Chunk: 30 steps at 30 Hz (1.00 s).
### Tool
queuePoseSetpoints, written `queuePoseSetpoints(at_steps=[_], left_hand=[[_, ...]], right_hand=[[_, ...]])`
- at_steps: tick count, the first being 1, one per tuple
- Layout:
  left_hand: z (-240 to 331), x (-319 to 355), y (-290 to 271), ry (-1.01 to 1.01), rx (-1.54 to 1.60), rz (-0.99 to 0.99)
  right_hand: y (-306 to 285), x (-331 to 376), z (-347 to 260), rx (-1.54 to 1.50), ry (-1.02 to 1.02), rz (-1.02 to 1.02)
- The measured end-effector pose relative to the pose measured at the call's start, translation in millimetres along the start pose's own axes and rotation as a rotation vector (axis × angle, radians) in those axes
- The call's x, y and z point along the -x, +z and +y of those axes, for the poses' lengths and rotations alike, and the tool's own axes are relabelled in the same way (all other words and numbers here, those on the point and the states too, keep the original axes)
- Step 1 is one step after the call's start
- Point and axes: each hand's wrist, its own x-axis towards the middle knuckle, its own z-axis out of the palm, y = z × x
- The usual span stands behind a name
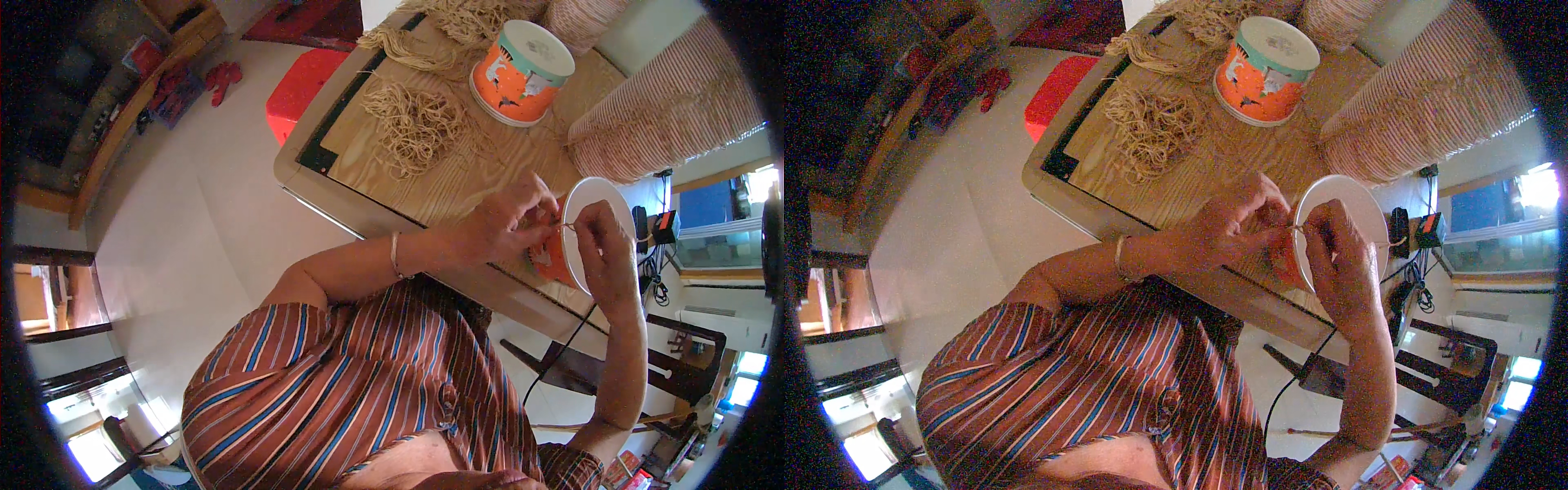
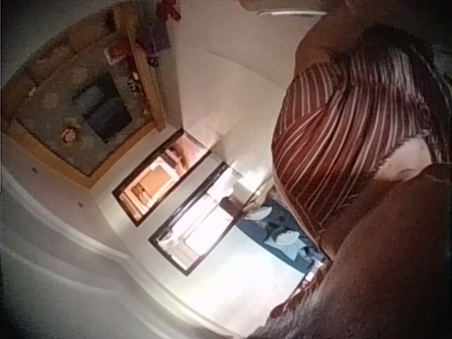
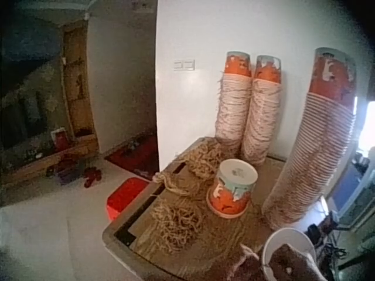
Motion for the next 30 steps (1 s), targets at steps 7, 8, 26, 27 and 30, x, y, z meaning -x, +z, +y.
queuePoseSetpoints(at_steps=[7,8,26,27,30], left_hand=[[2,-11,3,0.076,0.083,-0.032],[1,-13,2,0.075,0.082,-0.031],[-22,-28,-6,0.293,0.211,-0.117],[-19,-29,-5,0.353,0.114,-0.118],[-21,-28,-4,0.398,0.010,-0.112]], right_hand=[[0,-3,1,0.002,-0.063,-0.017],[-2,-3,-1,0.015,-0.042,-0.041],[4,0,-6,-0.273,0.000,0.269],[3,2,-5,-0.248,0.008,0.252],[4,1,-1,-0.262,-0.003,0.232]])
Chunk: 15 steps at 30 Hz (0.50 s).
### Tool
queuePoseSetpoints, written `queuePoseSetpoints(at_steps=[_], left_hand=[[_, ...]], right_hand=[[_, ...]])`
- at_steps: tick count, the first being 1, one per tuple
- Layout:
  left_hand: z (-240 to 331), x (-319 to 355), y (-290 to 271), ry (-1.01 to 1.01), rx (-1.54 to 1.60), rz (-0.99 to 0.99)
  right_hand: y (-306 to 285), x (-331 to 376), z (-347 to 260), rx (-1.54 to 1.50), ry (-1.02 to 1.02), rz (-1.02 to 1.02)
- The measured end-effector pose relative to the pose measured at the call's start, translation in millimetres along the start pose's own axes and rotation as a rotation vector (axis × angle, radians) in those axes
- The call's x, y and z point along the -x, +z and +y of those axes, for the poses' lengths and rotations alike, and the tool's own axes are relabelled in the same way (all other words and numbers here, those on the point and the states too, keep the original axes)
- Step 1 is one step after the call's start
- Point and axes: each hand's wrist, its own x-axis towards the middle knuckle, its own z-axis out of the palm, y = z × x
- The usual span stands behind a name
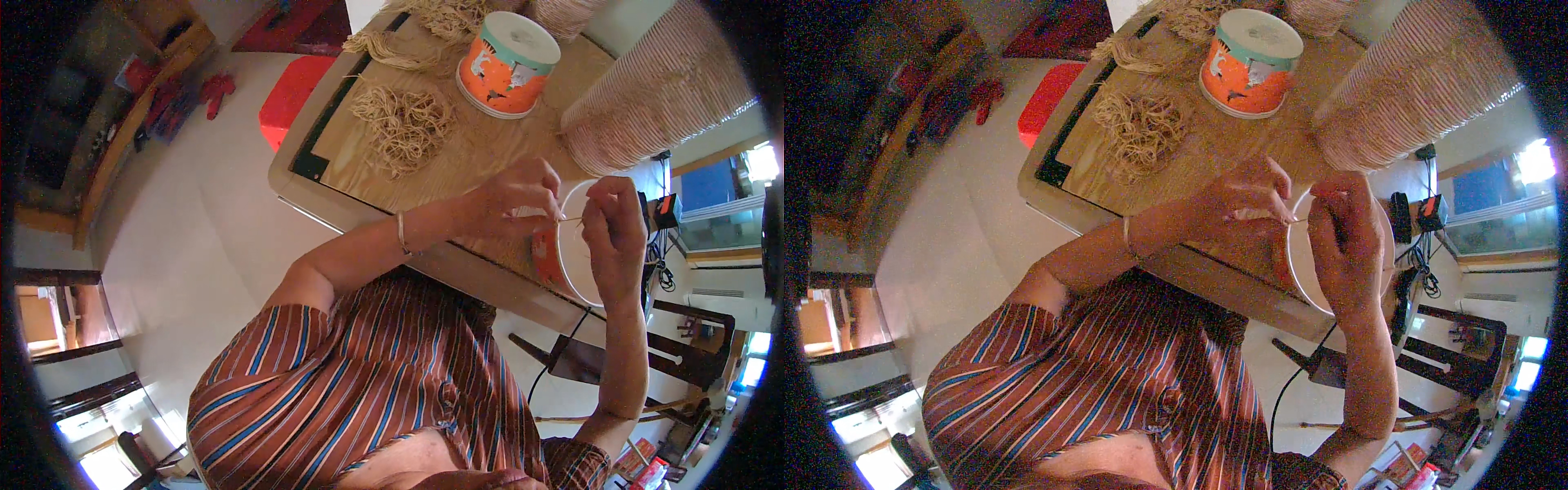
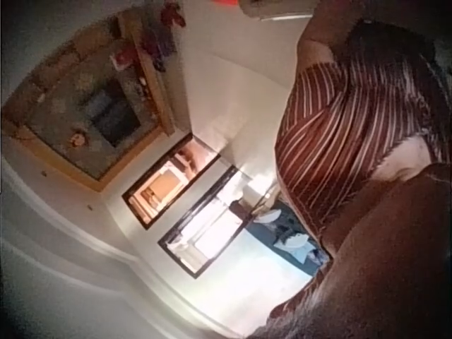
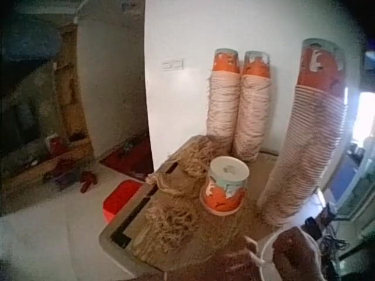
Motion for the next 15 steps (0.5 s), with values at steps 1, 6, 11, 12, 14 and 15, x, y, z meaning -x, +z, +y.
queuePoseSetpoints(at_steps=[1,6,11,12,14,15], left_hand=[[-1,2,0,-0.020,-0.013,0.010],[4,7,15,-0.091,0.021,0.055],[9,10,18,-0.130,0.081,0.073],[14,6,18,-0.224,0.171,0.111],[17,3,21,-0.312,0.261,0.146],[20,5,22,-0.323,0.279,0.154]], right_hand=[[1,-2,1,-0.045,-0.017,-0.013],[3,-5,-10,0.032,-0.010,-0.036],[1,-4,1,0.001,-0.025,-0.029],[1,-5,6,0.052,-0.072,0.007],[-1,-8,5,0.105,-0.124,0.050],[0,-6,0,0.051,-0.073,0.022]])
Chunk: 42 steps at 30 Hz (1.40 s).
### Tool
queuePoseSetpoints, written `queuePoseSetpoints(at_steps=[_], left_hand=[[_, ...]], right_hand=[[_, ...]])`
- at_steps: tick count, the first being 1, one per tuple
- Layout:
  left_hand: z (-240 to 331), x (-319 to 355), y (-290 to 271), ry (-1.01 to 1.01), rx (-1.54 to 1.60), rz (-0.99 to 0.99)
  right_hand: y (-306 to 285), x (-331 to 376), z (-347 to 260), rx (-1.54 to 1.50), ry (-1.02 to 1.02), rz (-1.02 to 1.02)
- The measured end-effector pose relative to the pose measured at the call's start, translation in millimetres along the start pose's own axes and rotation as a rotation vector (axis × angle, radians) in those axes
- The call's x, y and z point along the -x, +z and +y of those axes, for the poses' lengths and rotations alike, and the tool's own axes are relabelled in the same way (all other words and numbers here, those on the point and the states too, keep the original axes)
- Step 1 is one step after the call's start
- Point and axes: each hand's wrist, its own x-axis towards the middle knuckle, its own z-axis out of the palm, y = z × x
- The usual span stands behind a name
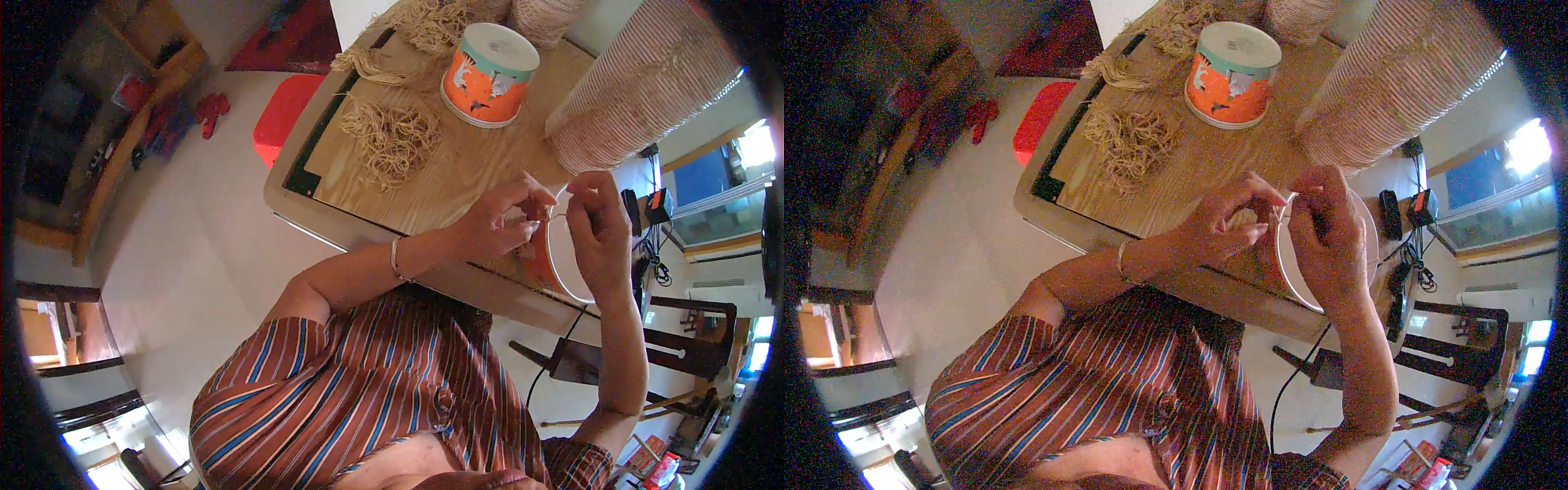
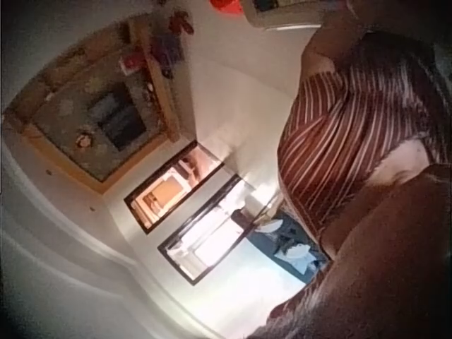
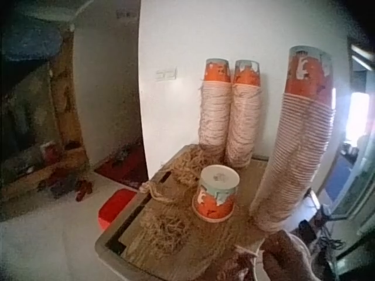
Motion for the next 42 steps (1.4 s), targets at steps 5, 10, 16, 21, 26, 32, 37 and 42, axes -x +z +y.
queuePoseSetpoints(at_steps=[5,10,16,21,26,32,37,42], left_hand=[[9,-2,0,0.094,-0.173,-0.060],[-2,-4,2,0.060,-0.105,-0.017],[-3,1,-1,-0.070,-0.190,0.017],[-9,6,3,-0.121,-0.272,-0.037],[12,-5,3,-0.077,-0.271,0.001],[13,-15,14,0.185,-0.449,-0.038],[12,-20,10,0.114,-0.451,-0.076],[15,-24,8,0.068,-0.510,-0.073]], right_hand=[[-4,2,-1,-0.028,0.036,-0.035],[-5,3,2,-0.031,0.065,-0.039],[-7,5,-2,0.016,0.076,0.015],[-8,10,5,-0.040,0.033,0.072],[-11,9,1,0.025,0.067,0.020],[-21,6,-3,0.068,-0.059,0.047],[-84,-5,-2,0.176,0.166,-0.363],[-131,-17,52,0.285,0.134,-0.341]])
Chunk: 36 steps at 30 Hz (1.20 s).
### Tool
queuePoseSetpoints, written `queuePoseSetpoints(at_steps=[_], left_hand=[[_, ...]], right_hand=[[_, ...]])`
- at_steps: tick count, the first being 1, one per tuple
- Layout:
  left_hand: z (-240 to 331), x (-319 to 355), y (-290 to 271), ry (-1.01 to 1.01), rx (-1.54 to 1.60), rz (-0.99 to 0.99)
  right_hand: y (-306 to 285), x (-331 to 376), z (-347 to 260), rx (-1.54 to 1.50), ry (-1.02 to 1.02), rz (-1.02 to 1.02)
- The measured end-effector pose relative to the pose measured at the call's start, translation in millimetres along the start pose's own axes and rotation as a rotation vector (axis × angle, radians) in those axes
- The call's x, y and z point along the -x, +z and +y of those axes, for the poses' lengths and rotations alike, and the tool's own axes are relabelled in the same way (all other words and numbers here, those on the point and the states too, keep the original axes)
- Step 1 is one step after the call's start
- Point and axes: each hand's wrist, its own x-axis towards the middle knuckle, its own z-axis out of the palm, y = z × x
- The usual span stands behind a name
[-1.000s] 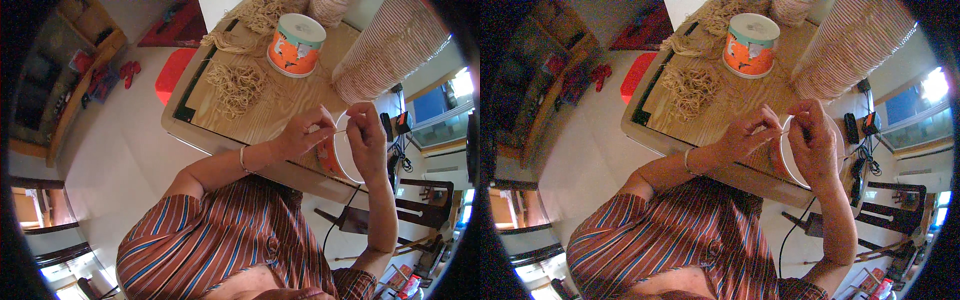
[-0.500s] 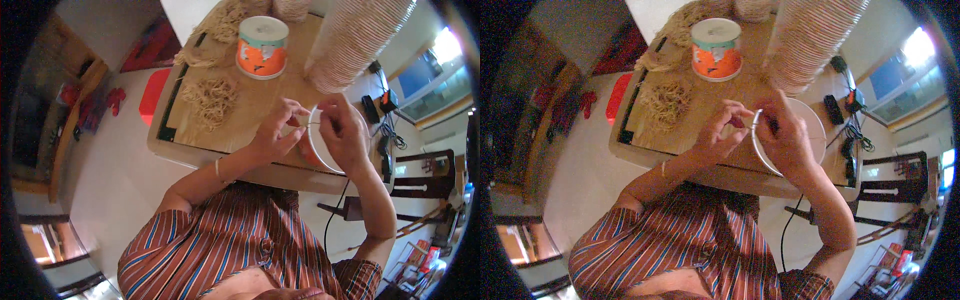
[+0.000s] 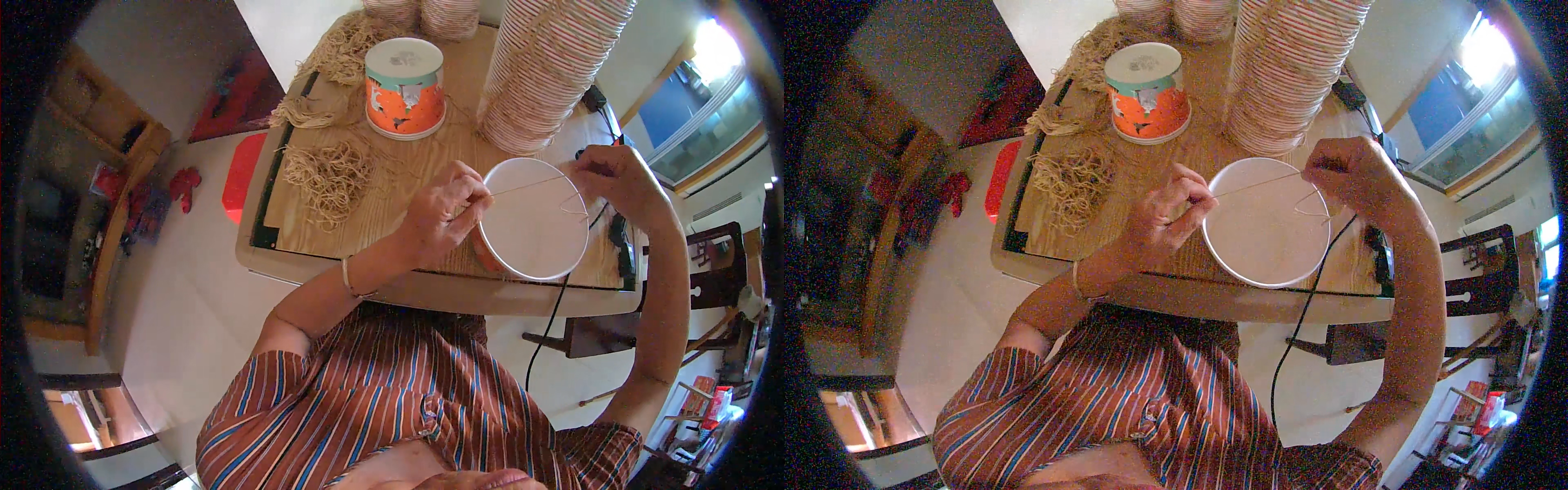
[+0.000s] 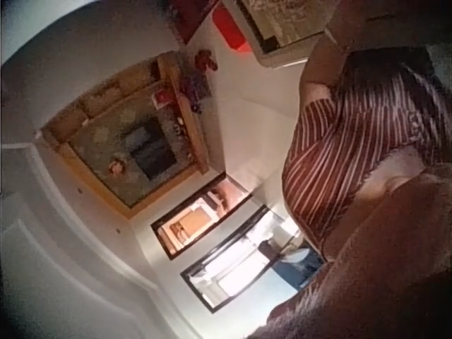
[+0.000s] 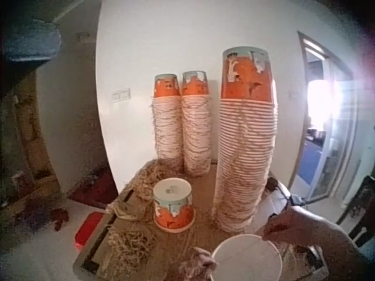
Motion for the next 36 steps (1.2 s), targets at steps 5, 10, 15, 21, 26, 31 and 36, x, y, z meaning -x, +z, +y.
queuePoseSetpoints(at_steps=[5,10,15,21,26,31,36], left_hand=[[3,-5,9,0.059,-0.034,0.056],[4,-9,12,0.061,-0.107,0.054],[6,-6,19,-0.118,-0.029,0.069],[8,-15,18,-0.545,0.425,0.038],[7,-15,8,-0.736,0.583,0.004],[-6,-11,15,-0.622,0.518,0.132],[11,-8,1,-0.281,-0.085,0.047]], right_hand=[[14,-21,16,-0.249,0.078,0.154],[42,-53,53,-0.212,0.003,0.157],[35,-68,56,-0.258,0.094,-0.067],[52,-63,80,-0.514,0.202,-0.202],[75,-50,98,-0.527,0.174,-0.117],[61,-33,113,-0.373,0.383,0.197],[24,34,32,0.094,0.134,0.479]])
